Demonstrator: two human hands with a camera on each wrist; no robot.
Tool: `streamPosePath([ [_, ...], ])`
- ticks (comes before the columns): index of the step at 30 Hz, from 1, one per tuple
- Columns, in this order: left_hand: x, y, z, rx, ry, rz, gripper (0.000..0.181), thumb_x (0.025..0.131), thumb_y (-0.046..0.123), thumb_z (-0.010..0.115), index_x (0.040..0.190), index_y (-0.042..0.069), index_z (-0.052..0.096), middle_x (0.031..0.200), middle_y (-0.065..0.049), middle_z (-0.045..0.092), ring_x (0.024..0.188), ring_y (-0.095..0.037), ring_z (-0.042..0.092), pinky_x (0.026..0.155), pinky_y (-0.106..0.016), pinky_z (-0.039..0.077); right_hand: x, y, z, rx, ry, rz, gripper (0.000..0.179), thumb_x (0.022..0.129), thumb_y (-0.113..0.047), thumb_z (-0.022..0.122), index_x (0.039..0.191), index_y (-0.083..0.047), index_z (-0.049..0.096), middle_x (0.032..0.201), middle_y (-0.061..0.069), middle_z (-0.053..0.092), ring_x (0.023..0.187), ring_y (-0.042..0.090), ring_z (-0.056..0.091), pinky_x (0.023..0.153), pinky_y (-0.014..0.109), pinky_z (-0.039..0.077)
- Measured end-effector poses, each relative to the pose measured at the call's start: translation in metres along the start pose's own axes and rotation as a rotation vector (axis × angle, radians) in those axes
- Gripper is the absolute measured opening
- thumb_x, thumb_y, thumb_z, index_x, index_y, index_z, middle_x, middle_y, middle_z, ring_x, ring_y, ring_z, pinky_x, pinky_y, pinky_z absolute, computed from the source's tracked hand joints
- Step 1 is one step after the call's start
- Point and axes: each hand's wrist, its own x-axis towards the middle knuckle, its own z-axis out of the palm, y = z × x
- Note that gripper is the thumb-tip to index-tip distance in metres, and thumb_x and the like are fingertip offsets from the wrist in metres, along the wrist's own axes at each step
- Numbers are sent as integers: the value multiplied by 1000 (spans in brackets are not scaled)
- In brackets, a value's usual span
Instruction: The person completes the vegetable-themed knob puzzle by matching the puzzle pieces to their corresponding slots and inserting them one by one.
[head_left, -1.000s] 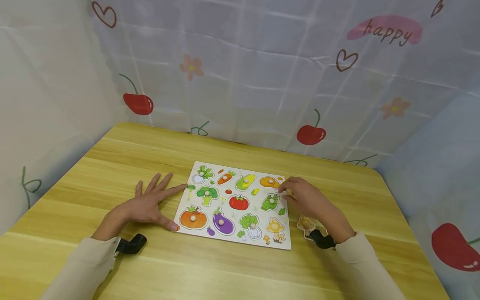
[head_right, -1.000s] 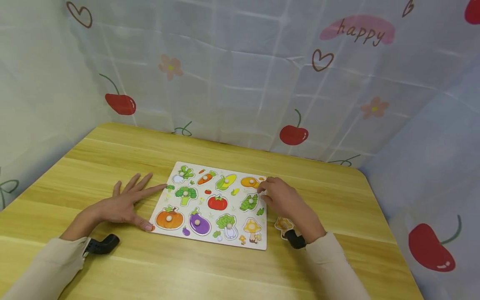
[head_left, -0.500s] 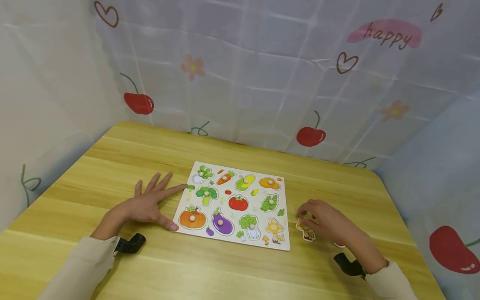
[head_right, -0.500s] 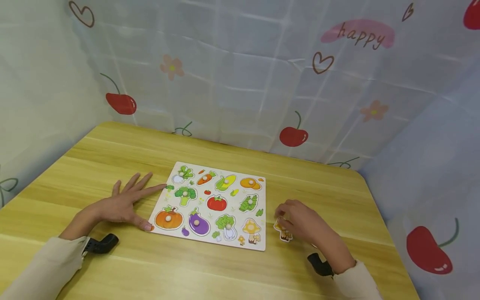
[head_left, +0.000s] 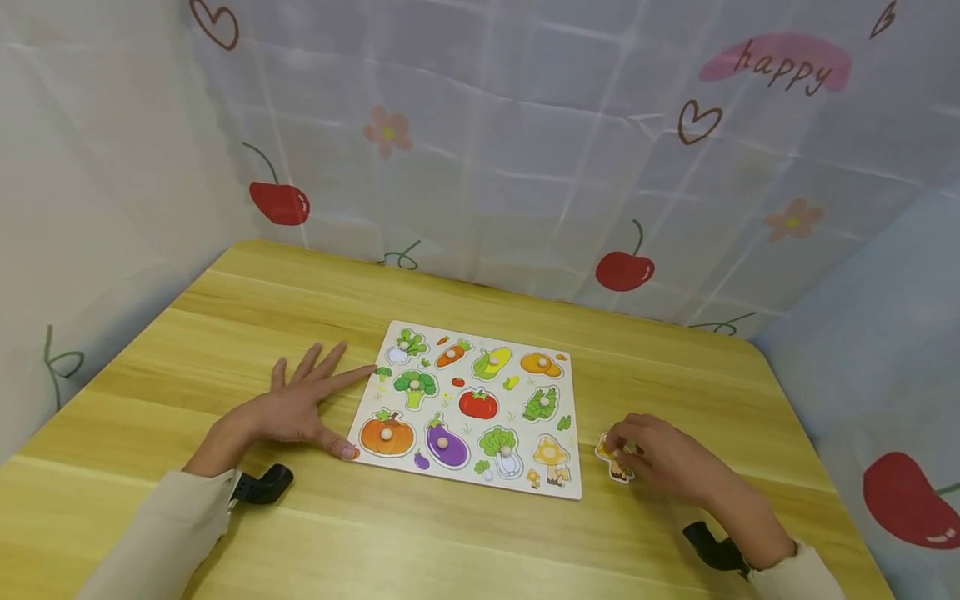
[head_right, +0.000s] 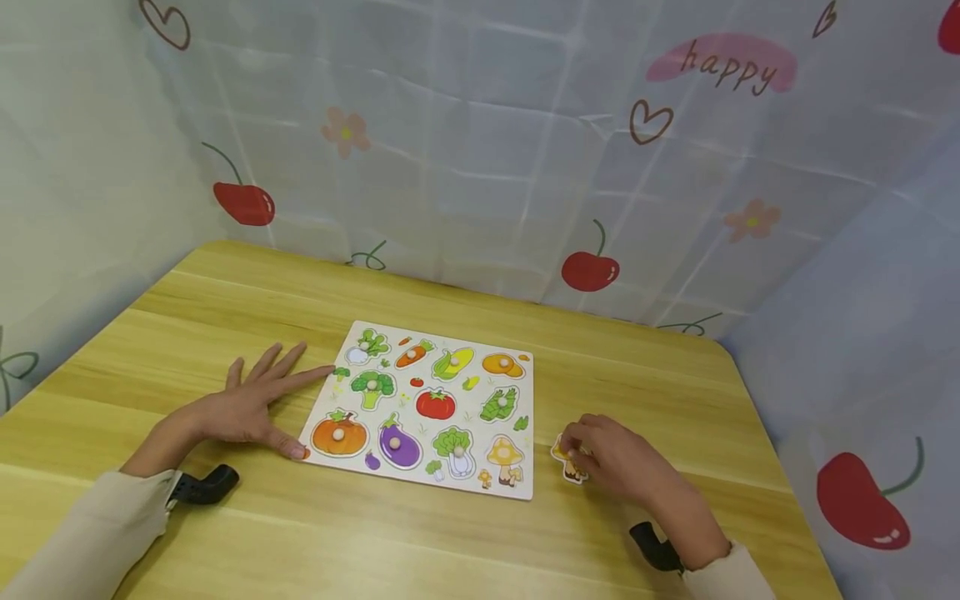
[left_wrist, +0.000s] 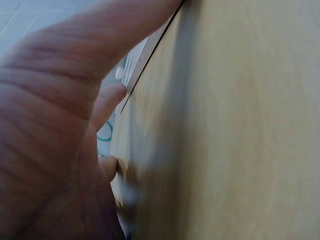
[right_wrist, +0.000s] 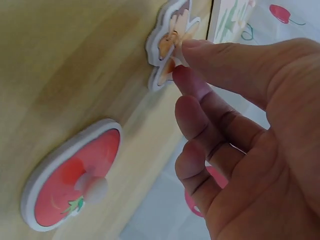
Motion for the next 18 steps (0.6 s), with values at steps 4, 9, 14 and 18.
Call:
streamPosePath([
  [4, 1, -1, 0, 3, 2, 3, 115, 64, 64, 86, 157, 25, 32, 166, -27, -4, 147, -58, -15, 101, -81, -16, 0, -1, 3, -17, -1, -3, 22, 91, -3, 70, 100, -22, 69, 95, -11, 62, 81, -1, 53, 67, 24, 50],
  [9, 1, -3, 1, -1, 3, -1, 114, 64, 65, 85, 157, 25, 33, 166, -27, -4, 147, -56, -16, 102, -80, -18, 0, -2, 3, -2, -9, -9, 26, 91, 1, 69, 101, -23, 68, 93, -6, 63, 80, -1, 52, 68, 24, 50],
  [14, 0, -2, 0, -6, 3, -3, 114, 64, 65, 85, 157, 24, 34, 166, -27, -4, 147, -57, -16, 101, -80, -18, 0, -5, 2, -19, 29, -10, 25, 91, 0, 70, 101, -23, 68, 93, -8, 60, 79, -1, 51, 67, 23, 49],
  [18, 0, -1, 0, -7, 6, 1, 113, 64, 64, 85, 157, 24, 34, 166, -28, -3, 147, -57, -16, 101, -81, -18, -1, -7, 2, -48, 83, -11, 26, 89, 0, 72, 99, -23, 67, 95, -12, 58, 80, -1, 53, 68, 23, 51],
])
